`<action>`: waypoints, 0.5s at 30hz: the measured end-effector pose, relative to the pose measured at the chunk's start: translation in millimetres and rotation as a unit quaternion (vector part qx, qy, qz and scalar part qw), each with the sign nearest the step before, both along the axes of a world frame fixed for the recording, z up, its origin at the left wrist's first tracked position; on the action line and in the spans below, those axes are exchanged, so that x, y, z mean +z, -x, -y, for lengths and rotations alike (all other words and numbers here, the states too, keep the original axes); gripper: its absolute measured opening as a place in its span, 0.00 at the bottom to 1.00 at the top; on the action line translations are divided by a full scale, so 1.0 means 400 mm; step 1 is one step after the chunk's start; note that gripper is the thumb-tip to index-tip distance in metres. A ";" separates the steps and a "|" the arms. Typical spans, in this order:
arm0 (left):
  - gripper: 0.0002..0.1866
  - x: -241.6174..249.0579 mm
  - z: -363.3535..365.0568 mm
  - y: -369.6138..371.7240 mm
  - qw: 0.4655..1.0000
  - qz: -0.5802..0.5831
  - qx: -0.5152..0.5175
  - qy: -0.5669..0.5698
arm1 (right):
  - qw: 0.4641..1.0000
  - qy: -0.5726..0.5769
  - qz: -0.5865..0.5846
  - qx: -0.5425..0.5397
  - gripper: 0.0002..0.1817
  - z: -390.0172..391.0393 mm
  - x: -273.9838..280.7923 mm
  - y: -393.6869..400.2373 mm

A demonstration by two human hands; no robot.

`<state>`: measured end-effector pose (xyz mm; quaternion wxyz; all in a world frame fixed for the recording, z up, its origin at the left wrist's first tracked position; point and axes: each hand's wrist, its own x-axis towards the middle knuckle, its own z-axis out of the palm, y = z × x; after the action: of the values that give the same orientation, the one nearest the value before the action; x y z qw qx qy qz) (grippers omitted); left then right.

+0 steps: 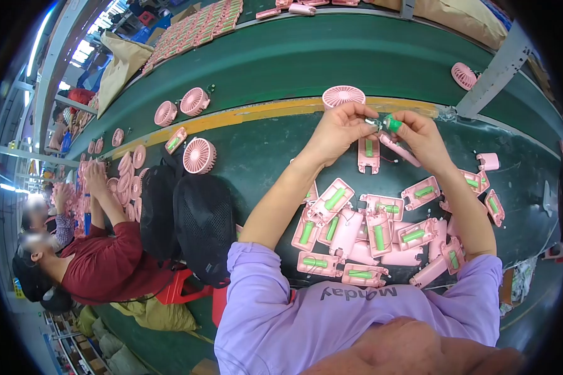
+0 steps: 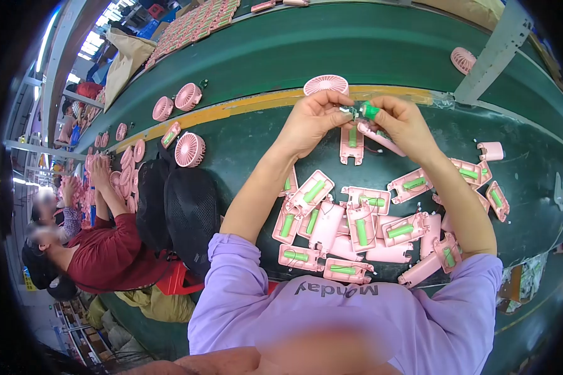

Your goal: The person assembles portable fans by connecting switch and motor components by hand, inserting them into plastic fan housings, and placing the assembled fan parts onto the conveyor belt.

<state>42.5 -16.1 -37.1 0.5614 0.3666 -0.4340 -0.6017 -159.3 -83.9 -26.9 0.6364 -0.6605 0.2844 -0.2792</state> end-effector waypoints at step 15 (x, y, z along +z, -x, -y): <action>0.11 0.003 -0.008 0.026 0.997 -0.049 -0.017 0.052 | 1.000 -0.004 0.001 -0.013 0.12 -0.028 0.025 -0.006</action>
<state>32.1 -12.9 -35.8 0.5904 0.2993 -0.4428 -0.6048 -156.8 -72.8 -16.9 0.6353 -0.6544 0.2932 -0.2865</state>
